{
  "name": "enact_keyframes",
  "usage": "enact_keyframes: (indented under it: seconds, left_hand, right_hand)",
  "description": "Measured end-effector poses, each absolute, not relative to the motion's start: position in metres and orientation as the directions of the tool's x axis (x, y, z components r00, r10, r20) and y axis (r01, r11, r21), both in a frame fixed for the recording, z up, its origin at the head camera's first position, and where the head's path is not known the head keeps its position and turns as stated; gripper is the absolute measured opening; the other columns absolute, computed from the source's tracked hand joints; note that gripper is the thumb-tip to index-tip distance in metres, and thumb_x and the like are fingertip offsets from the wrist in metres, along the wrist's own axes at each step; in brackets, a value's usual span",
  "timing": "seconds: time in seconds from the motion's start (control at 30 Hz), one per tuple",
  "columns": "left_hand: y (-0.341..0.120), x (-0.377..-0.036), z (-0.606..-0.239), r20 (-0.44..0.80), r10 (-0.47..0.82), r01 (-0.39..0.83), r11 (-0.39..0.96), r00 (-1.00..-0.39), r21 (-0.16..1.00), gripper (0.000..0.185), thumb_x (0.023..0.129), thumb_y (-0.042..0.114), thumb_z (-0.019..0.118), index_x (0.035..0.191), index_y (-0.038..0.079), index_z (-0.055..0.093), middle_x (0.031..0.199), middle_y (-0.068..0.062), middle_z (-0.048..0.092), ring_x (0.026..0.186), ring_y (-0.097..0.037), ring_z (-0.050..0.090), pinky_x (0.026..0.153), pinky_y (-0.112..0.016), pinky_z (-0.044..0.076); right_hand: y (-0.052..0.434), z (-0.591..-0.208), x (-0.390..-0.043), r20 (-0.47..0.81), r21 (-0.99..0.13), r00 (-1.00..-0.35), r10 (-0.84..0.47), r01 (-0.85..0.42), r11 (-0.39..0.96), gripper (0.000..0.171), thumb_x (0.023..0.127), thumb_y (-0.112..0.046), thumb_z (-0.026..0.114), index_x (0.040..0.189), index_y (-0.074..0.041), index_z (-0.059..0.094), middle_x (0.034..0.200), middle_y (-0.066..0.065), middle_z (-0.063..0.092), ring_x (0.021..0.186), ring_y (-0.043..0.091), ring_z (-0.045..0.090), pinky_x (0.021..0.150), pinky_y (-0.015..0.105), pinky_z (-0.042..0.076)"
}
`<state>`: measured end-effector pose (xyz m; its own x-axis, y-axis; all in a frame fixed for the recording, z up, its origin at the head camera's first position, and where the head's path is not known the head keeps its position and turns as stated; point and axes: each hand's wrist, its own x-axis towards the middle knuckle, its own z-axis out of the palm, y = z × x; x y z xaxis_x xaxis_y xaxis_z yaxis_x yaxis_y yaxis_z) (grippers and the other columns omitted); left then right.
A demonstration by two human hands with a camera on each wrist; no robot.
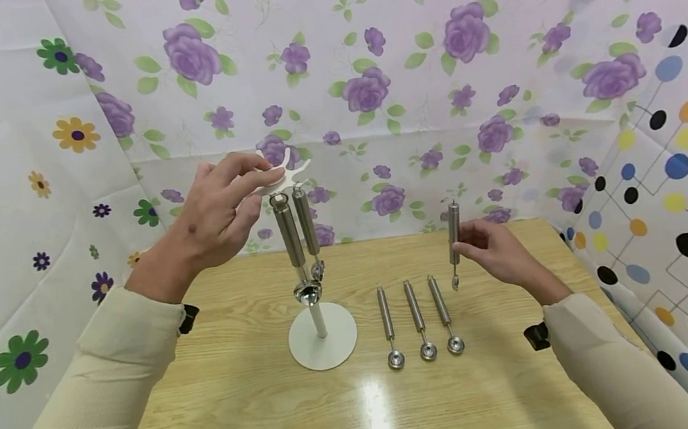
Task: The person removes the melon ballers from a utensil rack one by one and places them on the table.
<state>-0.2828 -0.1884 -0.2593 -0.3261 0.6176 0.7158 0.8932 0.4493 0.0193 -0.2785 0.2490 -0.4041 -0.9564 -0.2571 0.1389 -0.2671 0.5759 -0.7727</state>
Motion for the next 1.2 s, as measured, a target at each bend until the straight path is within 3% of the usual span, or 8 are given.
enact_keyframes:
  seconds: [0.37, 0.6, 0.83, 1.03, 1.2]
  left_hand:
    - [-0.188, -0.282, -0.258, 0.697, 0.628, 0.884, 0.468, -0.346, 0.018, 0.061, 0.108, 0.039, 0.024, 0.124, 0.000, 0.067, 0.121, -0.023, 0.056, 0.089, -0.033, 0.053, 0.077, -0.052, 0.028]
    - [-0.188, -0.282, -0.256, 0.703, 0.628, 0.886, 0.464, -0.334, 0.006, 0.061, 0.108, 0.041, 0.024, 0.124, 0.000, 0.067, 0.118, -0.022, 0.059, 0.095, -0.036, 0.055, 0.074, -0.050, 0.027]
    - [-0.187, -0.280, -0.256, 0.696, 0.611, 0.869, 0.494, -0.378, 0.039, 0.045, 0.102, 0.027, 0.032, 0.119, 0.000, 0.064, 0.115, -0.020, 0.061, 0.088, -0.032, 0.052, 0.076, -0.048, 0.027]
    - [-0.186, -0.279, -0.255, 0.710, 0.607, 0.873, 0.487, -0.356, 0.022, 0.055, 0.105, 0.042, 0.032, 0.112, 0.000, 0.068, 0.112, -0.020, 0.063, 0.096, -0.035, 0.057, 0.076, -0.050, 0.028]
    - [-0.185, -0.279, -0.254, 0.723, 0.602, 0.875, 0.484, -0.339, 0.007, 0.053, 0.103, 0.043, 0.038, 0.108, 0.001, 0.071, 0.106, -0.018, 0.063, 0.098, -0.035, 0.059, 0.076, -0.050, 0.029]
  right_hand:
    - [0.261, -0.418, -0.278, 0.131, -0.784, -0.962, -0.238, -0.247, 0.569, 0.028, 0.100, -0.019, 0.063, 0.119, 0.002, 0.063, 0.109, 0.015, 0.067, 0.097, 0.026, 0.066, 0.080, 0.029, 0.054]
    - [0.263, -0.426, -0.278, 0.124, -0.797, -0.968, -0.219, -0.229, 0.559, 0.028, 0.099, -0.017, 0.064, 0.119, 0.003, 0.062, 0.106, 0.016, 0.066, 0.094, 0.029, 0.066, 0.078, 0.033, 0.055]
    - [0.267, -0.441, -0.277, 0.098, -0.803, -0.975, -0.200, -0.196, 0.563, 0.029, 0.098, -0.018, 0.066, 0.117, 0.003, 0.062, 0.103, 0.014, 0.067, 0.090, 0.024, 0.065, 0.074, 0.026, 0.053]
    - [0.273, -0.460, -0.275, 0.089, -0.792, -0.978, -0.188, -0.184, 0.582, 0.030, 0.097, -0.020, 0.067, 0.116, 0.003, 0.062, 0.102, 0.013, 0.067, 0.089, 0.022, 0.064, 0.073, 0.027, 0.053]
    - [0.276, -0.473, -0.274, 0.056, -0.795, -0.983, -0.173, -0.149, 0.589, 0.034, 0.097, -0.023, 0.067, 0.118, 0.003, 0.061, 0.104, 0.013, 0.066, 0.091, 0.021, 0.064, 0.073, 0.027, 0.052]
